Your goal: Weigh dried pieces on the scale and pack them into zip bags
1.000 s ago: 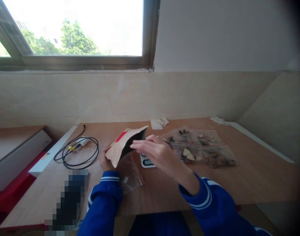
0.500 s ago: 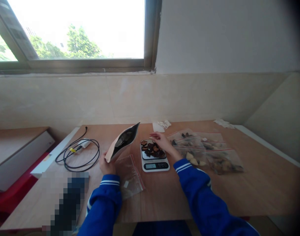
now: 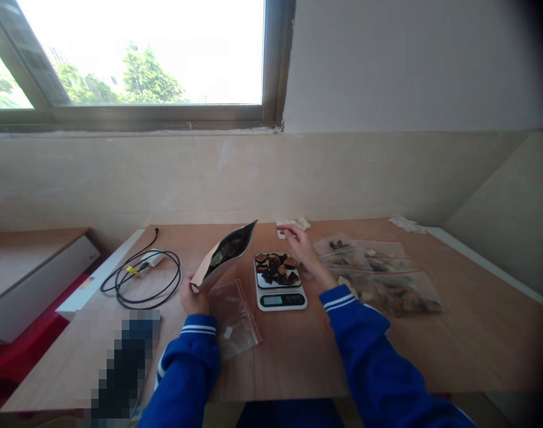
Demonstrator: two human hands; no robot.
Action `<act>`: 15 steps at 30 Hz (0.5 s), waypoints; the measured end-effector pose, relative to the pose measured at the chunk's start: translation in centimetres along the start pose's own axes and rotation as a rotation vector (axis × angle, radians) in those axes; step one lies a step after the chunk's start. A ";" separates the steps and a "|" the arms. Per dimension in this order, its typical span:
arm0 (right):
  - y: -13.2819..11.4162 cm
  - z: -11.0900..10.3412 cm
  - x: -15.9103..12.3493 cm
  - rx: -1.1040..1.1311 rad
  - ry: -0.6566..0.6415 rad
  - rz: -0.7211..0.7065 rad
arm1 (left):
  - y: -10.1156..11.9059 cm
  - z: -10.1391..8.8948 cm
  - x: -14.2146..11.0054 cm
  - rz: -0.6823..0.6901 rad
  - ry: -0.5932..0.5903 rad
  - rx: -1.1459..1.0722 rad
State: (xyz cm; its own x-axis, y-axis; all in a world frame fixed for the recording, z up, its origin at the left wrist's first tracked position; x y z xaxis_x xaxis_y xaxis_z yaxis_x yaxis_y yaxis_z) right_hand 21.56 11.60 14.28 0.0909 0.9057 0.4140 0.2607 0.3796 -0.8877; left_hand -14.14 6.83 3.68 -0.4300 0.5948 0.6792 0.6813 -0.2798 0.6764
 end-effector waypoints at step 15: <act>-16.3 6.8 -6.7 -0.373 -0.540 -0.376 | 4.6 -1.1 0.1 0.224 0.029 -0.092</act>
State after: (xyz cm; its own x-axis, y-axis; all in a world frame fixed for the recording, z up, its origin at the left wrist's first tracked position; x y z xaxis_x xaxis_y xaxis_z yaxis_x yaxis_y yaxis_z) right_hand 10.19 0.61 24.58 -0.5272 0.7305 0.4340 0.4975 0.6794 -0.5393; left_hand -11.65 4.77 7.15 -0.2923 0.4884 0.8222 0.7051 -0.4708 0.5303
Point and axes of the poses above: each hand's wrist, its own x-axis towards the middle knuckle, its own z-axis out of the palm, y = z × x, the point moved 9 cm from there along x, towards the middle knuckle, and after that the axes turned 5 degrees about z, right-handed, at the moved point
